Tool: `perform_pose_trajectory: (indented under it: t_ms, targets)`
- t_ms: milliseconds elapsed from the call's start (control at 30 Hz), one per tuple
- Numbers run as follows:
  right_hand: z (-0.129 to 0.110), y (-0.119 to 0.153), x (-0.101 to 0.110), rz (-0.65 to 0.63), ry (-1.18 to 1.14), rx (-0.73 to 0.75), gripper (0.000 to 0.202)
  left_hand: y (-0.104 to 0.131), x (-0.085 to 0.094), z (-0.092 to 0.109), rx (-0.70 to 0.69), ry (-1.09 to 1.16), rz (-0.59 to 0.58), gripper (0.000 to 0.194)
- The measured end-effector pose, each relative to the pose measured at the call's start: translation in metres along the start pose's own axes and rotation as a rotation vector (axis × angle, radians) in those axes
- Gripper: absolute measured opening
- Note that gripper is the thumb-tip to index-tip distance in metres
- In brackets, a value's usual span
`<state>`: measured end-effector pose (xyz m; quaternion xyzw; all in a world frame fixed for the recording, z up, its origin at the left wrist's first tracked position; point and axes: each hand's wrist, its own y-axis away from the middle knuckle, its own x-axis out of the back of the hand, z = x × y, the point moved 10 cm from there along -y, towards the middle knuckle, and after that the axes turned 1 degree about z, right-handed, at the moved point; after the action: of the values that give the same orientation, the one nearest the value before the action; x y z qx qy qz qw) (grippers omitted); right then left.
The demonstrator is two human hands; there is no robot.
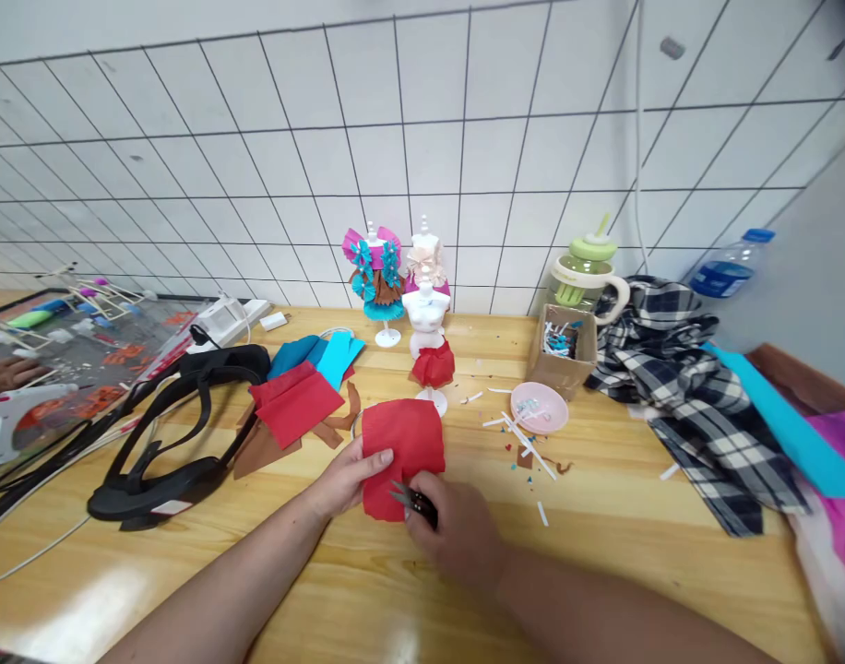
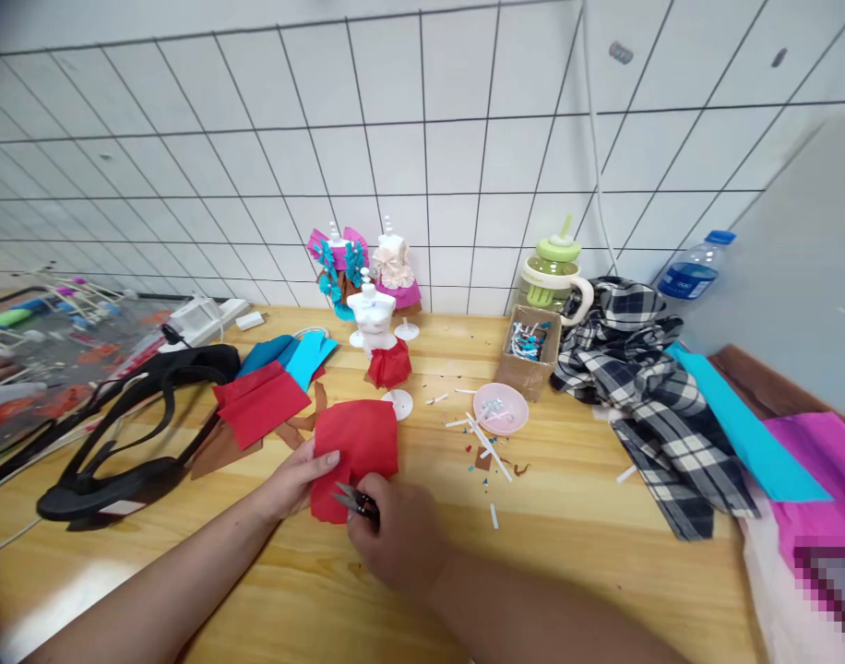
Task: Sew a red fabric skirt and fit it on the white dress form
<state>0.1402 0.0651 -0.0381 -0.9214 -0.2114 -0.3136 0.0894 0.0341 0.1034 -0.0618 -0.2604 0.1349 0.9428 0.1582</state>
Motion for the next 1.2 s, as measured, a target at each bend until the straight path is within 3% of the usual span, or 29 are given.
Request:
perform_pose_trajectory:
  t_ms: [200,333,433,500,600,733,1200]
  targets:
    - [0.004,0.004,0.022,0.077,-0.336,-0.045,0.031,-0.001,-0.003,0.007,-0.073,-0.066,0.139,0.04]
    - [0.016,0.01,0.013,-0.034,-0.639,-0.334,0.028,0.003,-0.016,0.024,-0.075,-0.121,0.24,0.048]
    - [0.033,0.016,0.009,0.055,-0.849,-0.497,0.043,0.001,-0.027,0.03,-0.086,-0.108,0.249,0.058]
    - [0.036,0.013,0.01,0.122,-0.823,-0.398,0.044,-0.002,-0.026,0.027,-0.107,-0.086,0.267,0.057]
    - [0.033,0.012,-0.006,0.022,-0.779,-0.286,0.047,-0.002,-0.017,0.021,-0.204,-0.132,0.304,0.044]
    - [0.029,0.014,-0.015,-0.022,-0.783,-0.252,0.05,0.0,-0.017,0.011,-0.226,-0.217,0.215,0.036]
    - [0.028,0.022,-0.024,-0.161,-0.72,-0.275,0.052,0.004,-0.012,0.004,-0.153,-0.125,0.238,0.072]
